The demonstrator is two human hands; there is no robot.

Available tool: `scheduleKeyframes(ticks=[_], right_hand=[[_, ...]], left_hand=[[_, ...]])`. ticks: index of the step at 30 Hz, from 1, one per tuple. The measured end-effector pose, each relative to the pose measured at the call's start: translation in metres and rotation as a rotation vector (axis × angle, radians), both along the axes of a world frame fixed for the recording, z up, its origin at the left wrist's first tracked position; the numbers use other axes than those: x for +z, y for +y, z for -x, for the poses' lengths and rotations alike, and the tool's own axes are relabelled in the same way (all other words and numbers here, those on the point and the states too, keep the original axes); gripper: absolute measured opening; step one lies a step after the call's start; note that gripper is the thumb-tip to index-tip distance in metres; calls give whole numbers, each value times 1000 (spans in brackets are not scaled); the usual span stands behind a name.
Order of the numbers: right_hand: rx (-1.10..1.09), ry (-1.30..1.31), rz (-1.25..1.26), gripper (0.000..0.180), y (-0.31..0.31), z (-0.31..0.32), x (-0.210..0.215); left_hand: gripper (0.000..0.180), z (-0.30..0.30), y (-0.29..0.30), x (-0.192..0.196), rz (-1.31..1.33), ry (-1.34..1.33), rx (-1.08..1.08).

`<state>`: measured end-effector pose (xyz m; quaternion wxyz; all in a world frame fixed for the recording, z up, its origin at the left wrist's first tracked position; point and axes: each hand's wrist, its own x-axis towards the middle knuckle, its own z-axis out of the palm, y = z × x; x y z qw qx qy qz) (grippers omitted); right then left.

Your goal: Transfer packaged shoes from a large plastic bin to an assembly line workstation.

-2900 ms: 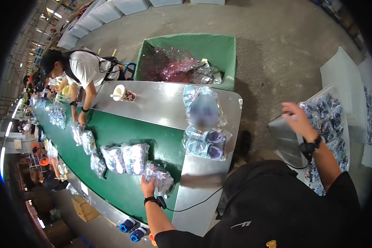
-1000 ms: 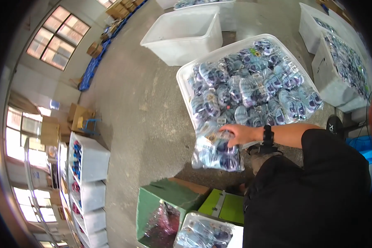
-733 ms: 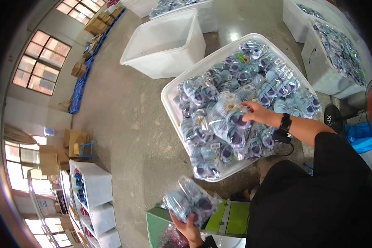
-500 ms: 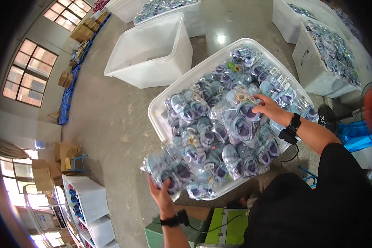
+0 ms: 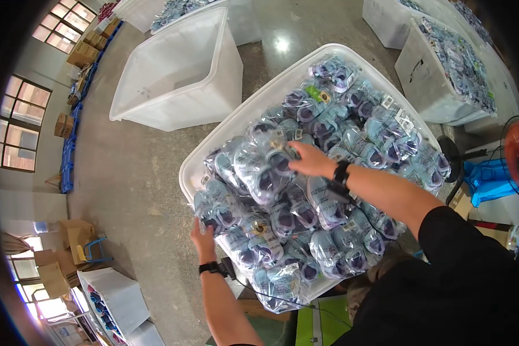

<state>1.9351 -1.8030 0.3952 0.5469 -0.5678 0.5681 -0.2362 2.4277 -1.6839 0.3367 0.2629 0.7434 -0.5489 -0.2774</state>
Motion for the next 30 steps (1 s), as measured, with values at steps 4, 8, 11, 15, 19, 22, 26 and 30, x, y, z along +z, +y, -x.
scheduleKeyframes(ticks=[4,8,11,15,19,22,26,30], right_hand=[[-52,293,204,74,25,-21,-29],[-77,234,227,77,18,-19,-47],[-109,73,161,75,6,-5,-37],[-110,-90,121,75,-11,17,-1],[-238,-197,213,69,-47,53,7],[-321,-291,154,67,-68,76,-2],[23,138,73,68,-53,83,-32],[-39,132,167,63,-20,90,-75]], left_hand=[[74,91,-24,-15,-77,213,212],[74,110,-24,12,-86,71,234],[80,153,-24,42,-208,-318,259],[80,187,-22,72,-93,-539,8],[70,206,-34,67,-215,-589,-66],[67,219,-44,70,-288,-660,-118],[63,216,-38,70,-286,-696,-157],[62,226,-34,69,-303,-686,-229]])
